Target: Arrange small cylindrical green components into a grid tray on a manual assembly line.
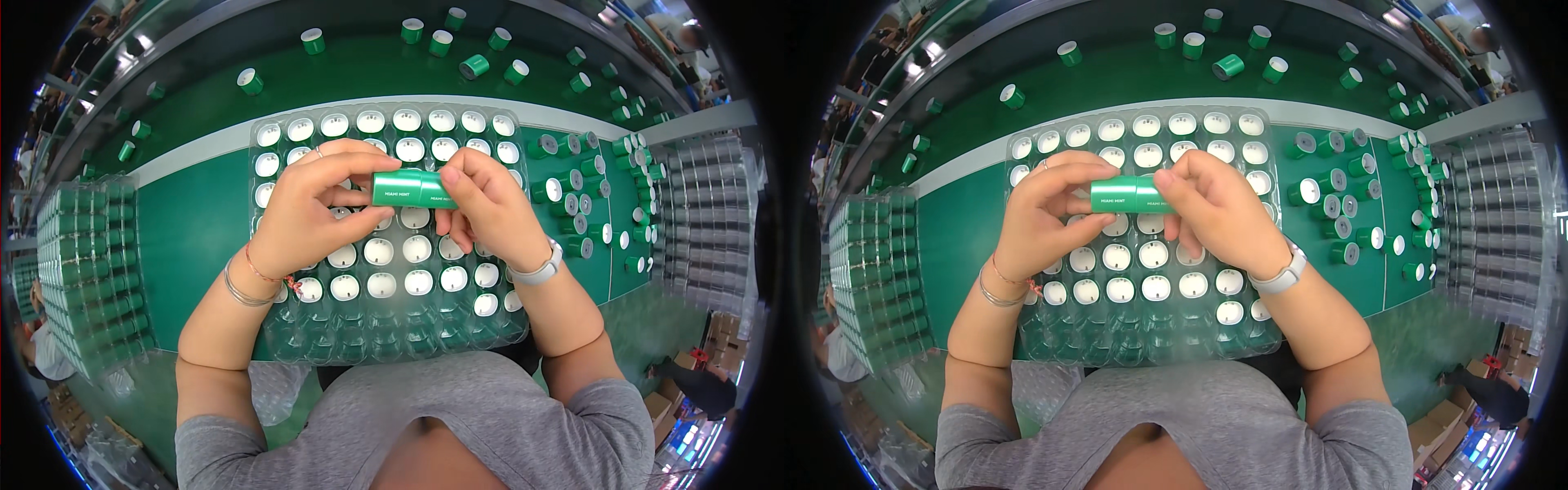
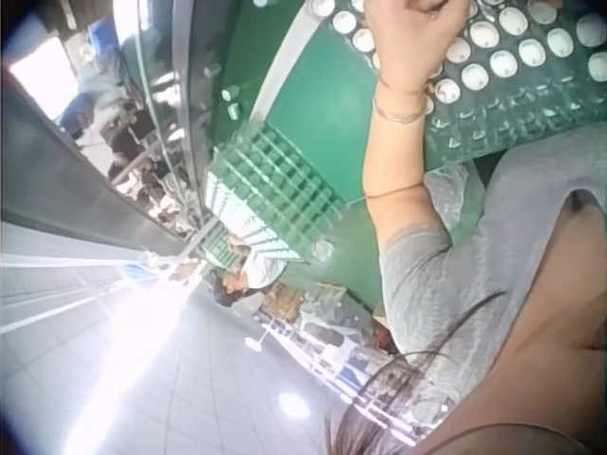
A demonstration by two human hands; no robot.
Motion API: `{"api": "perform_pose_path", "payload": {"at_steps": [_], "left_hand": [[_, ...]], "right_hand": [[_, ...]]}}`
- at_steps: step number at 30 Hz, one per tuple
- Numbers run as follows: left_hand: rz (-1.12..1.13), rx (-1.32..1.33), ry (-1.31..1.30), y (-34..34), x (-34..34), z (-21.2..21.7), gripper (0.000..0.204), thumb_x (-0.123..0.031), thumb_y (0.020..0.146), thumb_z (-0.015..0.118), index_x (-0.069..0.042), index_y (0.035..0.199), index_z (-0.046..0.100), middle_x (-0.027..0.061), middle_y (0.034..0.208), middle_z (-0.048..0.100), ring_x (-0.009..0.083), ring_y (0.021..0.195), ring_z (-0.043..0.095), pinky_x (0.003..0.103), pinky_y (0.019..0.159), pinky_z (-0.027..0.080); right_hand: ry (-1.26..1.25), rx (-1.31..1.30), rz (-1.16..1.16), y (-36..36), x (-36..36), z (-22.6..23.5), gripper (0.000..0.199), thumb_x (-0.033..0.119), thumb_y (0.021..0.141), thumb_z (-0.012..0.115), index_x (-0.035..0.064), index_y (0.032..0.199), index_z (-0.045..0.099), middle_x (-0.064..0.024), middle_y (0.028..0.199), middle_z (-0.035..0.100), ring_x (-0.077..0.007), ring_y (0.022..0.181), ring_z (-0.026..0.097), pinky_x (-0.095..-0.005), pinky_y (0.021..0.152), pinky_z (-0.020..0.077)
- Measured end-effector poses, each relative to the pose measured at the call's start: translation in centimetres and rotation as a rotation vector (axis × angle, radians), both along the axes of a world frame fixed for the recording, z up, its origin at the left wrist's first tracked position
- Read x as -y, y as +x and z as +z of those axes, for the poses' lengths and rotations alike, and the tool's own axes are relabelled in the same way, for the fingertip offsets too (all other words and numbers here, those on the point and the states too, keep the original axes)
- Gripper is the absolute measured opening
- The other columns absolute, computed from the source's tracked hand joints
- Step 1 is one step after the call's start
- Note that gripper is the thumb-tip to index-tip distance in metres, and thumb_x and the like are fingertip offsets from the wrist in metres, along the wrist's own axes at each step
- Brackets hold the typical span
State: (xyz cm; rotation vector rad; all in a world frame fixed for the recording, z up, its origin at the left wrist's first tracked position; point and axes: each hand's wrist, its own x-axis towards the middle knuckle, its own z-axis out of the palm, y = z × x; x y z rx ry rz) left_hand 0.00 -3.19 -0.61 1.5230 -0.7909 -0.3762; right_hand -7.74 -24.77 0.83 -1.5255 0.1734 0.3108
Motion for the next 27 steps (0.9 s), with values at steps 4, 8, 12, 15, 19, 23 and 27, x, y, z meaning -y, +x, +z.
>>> {"api": "perform_pose_path", "payload": {"at_steps": [4, 8, 12, 15, 19, 23, 27], "left_hand": [[-0.015, 0.038, 0.018, 0.1, 0.0, 0.1, 0.044, 0.011, 0.073, 0.072, -0.001, 0.115, 0.065, 0.0098, 0.114, 0.059, 0.0148, 0.095, 0.062, 0.025, 0.080, 0.061], [-0.016, -0.085, 0.020, 0.0, 0.1, 0.4, 0.042, 0.011, 0.074, 0.071, -0.001, 0.114, 0.065, 0.0098, 0.113, 0.060, 0.0151, 0.095, 0.063, 0.024, 0.075, 0.060], [-0.047, -0.066, -0.134, 0.2, 0.0, -0.3, 0.039, 0.009, 0.074, 0.072, -0.001, 0.112, 0.065, 0.0106, 0.116, 0.059, 0.0157, 0.096, 0.063, 0.025, 0.076, 0.059], [-0.116, 0.080, -0.082, 1.3, -1.0, -1.0, 0.039, 0.008, 0.074, 0.073, -0.001, 0.111, 0.065, 0.0110, 0.119, 0.057, 0.0169, 0.097, 0.063, 0.026, 0.077, 0.058], [-0.102, 0.147, -0.074, 1.2, -0.8, -1.1, 0.045, 0.009, 0.074, 0.073, -0.002, 0.116, 0.062, 0.0102, 0.119, 0.057, 0.0178, 0.100, 0.062, 0.024, 0.075, 0.056], [0.059, -0.107, -0.151, 0.0, 0.2, -0.4, 0.054, 0.012, 0.072, 0.073, -0.002, 0.122, 0.057, 0.0095, 0.115, 0.057, 0.0183, 0.106, 0.060, 0.026, 0.077, 0.055], [0.042, -0.104, -0.144, 0.1, 0.2, -0.3, 0.053, 0.013, 0.072, 0.073, -0.001, 0.120, 0.058, 0.0102, 0.115, 0.057, 0.0197, 0.108, 0.060, 0.028, 0.080, 0.055]], "right_hand": [[-0.001, -0.007, 0.003, 0.1, 0.1, -0.1, 0.029, 0.034, 0.102, 0.049, 0.0070, 0.091, 0.048, -0.0065, 0.064, 0.061, -0.0063, 0.040, 0.048, -0.0186, 0.037, 0.0317], [-0.007, -0.012, 0.005, 0.1, -0.1, 0.1, 0.028, 0.033, 0.102, 0.048, 0.0071, 0.092, 0.048, -0.0063, 0.065, 0.062, -0.0064, 0.040, 0.050, -0.0186, 0.037, 0.0317], [0.053, -0.013, 0.012, -0.1, 0.0, -0.1, 0.021, 0.027, 0.101, 0.051, 0.0070, 0.098, 0.047, -0.0069, 0.071, 0.063, -0.0080, 0.044, 0.055, -0.0184, 0.038, 0.0331], [0.121, 0.059, 0.011, -0.3, 0.0, -0.5, 0.018, 0.021, 0.098, 0.056, 0.0060, 0.105, 0.047, -0.0078, 0.079, 0.064, -0.0096, 0.054, 0.060, -0.0189, 0.045, 0.0387], [0.183, 0.259, -0.028, -0.3, -0.3, -1.2, 0.026, 0.006, 0.092, 0.063, 0.0035, 0.113, 0.047, -0.0095, 0.100, 0.063, -0.0113, 0.081, 0.064, -0.0217, 0.064, 0.0485], [0.206, 0.336, -0.029, 0.0, -0.2, -2.1, 0.031, -0.003, 0.089, 0.063, 0.0025, 0.116, 0.047, -0.0099, 0.111, 0.059, -0.0121, 0.095, 0.061, -0.0238, 0.074, 0.0500], [0.178, 0.332, 0.021, 0.0, -0.1, -1.7, 0.039, -0.008, 0.087, 0.061, 0.0013, 0.123, 0.048, -0.0098, 0.117, 0.055, -0.0143, 0.106, 0.056, -0.0270, 0.085, 0.0494]]}}
